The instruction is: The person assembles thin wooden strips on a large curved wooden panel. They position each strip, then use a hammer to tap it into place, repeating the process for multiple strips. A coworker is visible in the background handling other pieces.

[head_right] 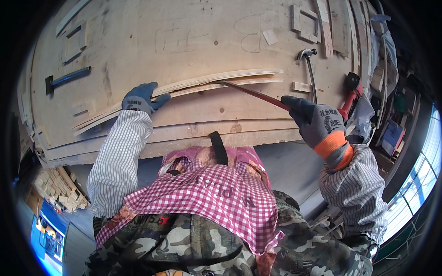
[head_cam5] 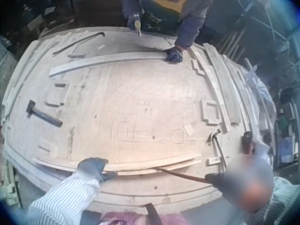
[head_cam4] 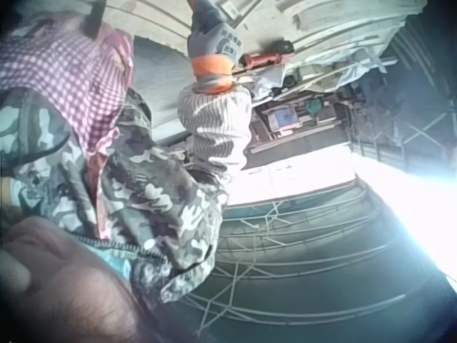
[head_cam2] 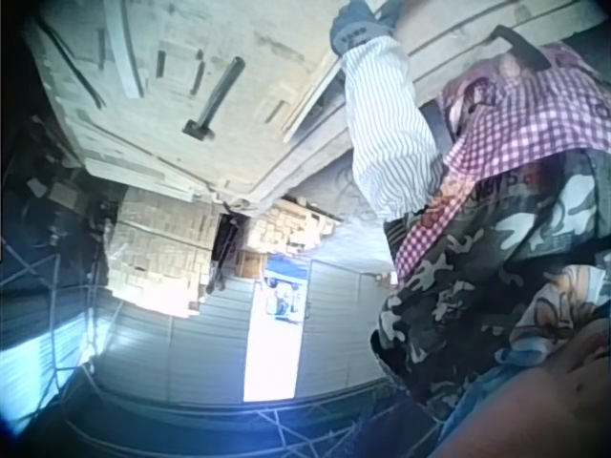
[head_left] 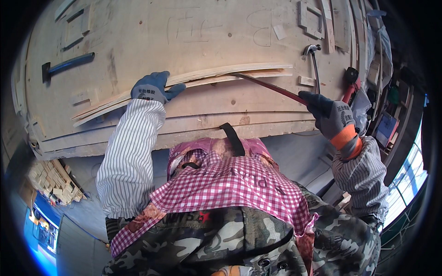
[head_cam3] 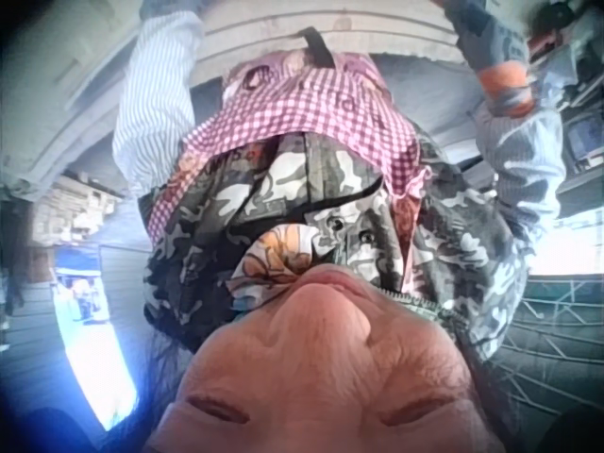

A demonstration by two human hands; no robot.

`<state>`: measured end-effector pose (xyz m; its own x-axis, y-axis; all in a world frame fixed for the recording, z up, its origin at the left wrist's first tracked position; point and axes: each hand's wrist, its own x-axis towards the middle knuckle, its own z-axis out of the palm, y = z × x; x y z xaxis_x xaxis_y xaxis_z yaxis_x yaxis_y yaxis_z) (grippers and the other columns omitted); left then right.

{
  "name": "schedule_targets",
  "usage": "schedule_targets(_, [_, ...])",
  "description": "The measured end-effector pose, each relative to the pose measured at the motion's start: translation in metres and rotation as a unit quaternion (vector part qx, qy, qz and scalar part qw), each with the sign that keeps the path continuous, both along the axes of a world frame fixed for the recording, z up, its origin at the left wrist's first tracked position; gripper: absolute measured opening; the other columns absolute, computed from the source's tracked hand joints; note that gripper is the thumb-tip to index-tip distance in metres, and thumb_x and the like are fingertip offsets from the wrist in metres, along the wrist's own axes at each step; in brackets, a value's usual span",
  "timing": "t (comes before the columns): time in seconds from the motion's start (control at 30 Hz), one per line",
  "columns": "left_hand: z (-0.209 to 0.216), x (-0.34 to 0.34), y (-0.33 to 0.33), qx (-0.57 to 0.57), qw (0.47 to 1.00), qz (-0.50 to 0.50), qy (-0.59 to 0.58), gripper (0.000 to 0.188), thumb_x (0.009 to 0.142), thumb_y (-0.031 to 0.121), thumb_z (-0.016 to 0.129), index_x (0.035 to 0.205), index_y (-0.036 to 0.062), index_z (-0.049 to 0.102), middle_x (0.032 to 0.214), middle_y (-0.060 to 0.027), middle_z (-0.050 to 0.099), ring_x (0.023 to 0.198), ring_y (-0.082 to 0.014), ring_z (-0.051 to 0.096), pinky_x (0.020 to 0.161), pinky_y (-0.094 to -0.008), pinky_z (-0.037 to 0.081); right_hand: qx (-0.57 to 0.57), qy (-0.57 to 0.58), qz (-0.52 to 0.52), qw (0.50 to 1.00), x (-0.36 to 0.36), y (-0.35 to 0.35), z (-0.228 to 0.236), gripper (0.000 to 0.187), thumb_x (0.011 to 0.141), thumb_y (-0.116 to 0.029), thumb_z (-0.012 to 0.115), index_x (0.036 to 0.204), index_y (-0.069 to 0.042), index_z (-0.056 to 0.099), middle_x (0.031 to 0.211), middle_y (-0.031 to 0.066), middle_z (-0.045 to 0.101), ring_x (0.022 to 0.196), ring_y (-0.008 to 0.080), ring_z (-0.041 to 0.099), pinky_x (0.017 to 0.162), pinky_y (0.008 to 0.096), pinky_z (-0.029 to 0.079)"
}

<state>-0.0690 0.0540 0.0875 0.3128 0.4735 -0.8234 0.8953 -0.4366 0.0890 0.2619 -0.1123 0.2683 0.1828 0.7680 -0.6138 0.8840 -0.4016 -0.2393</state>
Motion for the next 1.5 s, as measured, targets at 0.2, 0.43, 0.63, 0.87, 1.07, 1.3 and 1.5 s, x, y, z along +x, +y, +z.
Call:
schedule_targets(0.2, [-0.002,0.0,0.002,-0.002,1.0,0.007,0.003,0.075,0.079,0.064,0.053,0.131,0.0103,0.046,0.132,-0.0115,0.049,0.12,-0.0261,0.048,0.104,-0.0348,0.036,0.049,0.028,-0.076,0.996,-0.014,-0.031,-0.008,0.03,0.085,-0.008,0.058,0.114,-0.015,0.062,0.089,0.0121,0.066,0.076,0.025,0.063,0.065,0.0329,0.05])
schedule_targets(0.43, [0.001,0.001,0.002,0.002,1.0,0.005,0.007,0.075,0.078,0.063,0.055,0.131,0.0102,0.047,0.131,-0.0122,0.05,0.12,-0.0265,0.048,0.104,-0.0344,0.036,0.102,-0.007,-0.06,0.993,-0.034,-0.066,-0.019,0.035,0.084,-0.009,0.061,0.117,-0.019,0.06,0.087,0.0133,0.066,0.076,0.0304,0.065,0.061,0.0359,0.051])
schedule_targets(0.63, [0.004,0.004,0.012,0.004,0.999,0.039,0.002,0.068,0.08,0.06,0.055,0.126,0.0103,0.052,0.125,-0.0114,0.055,0.114,-0.0269,0.053,0.099,-0.0348,0.04,0.116,0.032,-0.166,0.979,-0.062,-0.083,-0.041,0.04,0.084,-0.009,0.06,0.121,-0.021,0.057,0.08,0.0152,0.065,0.07,0.0323,0.064,0.058,0.0376,0.049])
schedule_targets(0.87, [-0.003,-0.003,-0.001,0.023,0.999,0.013,-0.03,0.072,0.079,0.062,0.055,0.13,0.01,0.048,0.131,-0.0129,0.05,0.12,-0.0276,0.047,0.104,-0.0351,0.035,0.114,0.028,-0.046,0.992,-0.019,-0.059,-0.015,0.037,0.083,-0.008,0.061,0.119,-0.018,0.059,0.085,0.0144,0.066,0.074,0.031,0.065,0.062,0.0362,0.05])
schedule_targets(1.07, [-0.007,-0.015,0.002,0.053,0.993,0.013,-0.103,0.078,0.078,0.065,0.053,0.131,0.0075,0.046,0.132,-0.0144,0.049,0.122,-0.0287,0.046,0.105,-0.0364,0.034,-0.009,0.017,-0.034,0.999,-0.015,0.003,0.013,0.03,0.085,-0.008,0.059,0.114,-0.015,0.064,0.09,0.014,0.066,0.081,0.0281,0.067,0.067,0.0316,0.051])
schedule_targets(1.3, [0.003,-0.074,0.007,0.211,0.967,-0.026,-0.141,0.085,0.073,0.061,0.063,0.135,0.0068,0.039,0.135,-0.0165,0.044,0.128,-0.0304,0.038,0.11,-0.0418,0.024,0.015,0.119,-0.002,0.993,-0.035,0.025,-0.005,0.031,0.085,-0.006,0.059,0.115,-0.012,0.063,0.081,0.0144,0.066,0.064,0.0151,0.062,0.062,0.0268,0.048])
schedule_targets(1.5, [-0.021,-0.142,-0.009,0.392,0.894,0.154,-0.15,0.081,0.081,0.061,0.051,0.138,0.0065,0.033,0.137,-0.0144,0.041,0.13,-0.0293,0.034,0.112,-0.0432,0.018,0.008,0.156,0.008,0.988,-0.047,0.038,-0.02,0.039,0.085,0.001,0.051,0.121,-0.012,0.059,0.07,0.0005,0.055,0.05,0.0048,0.041,0.05,0.0223,0.038])
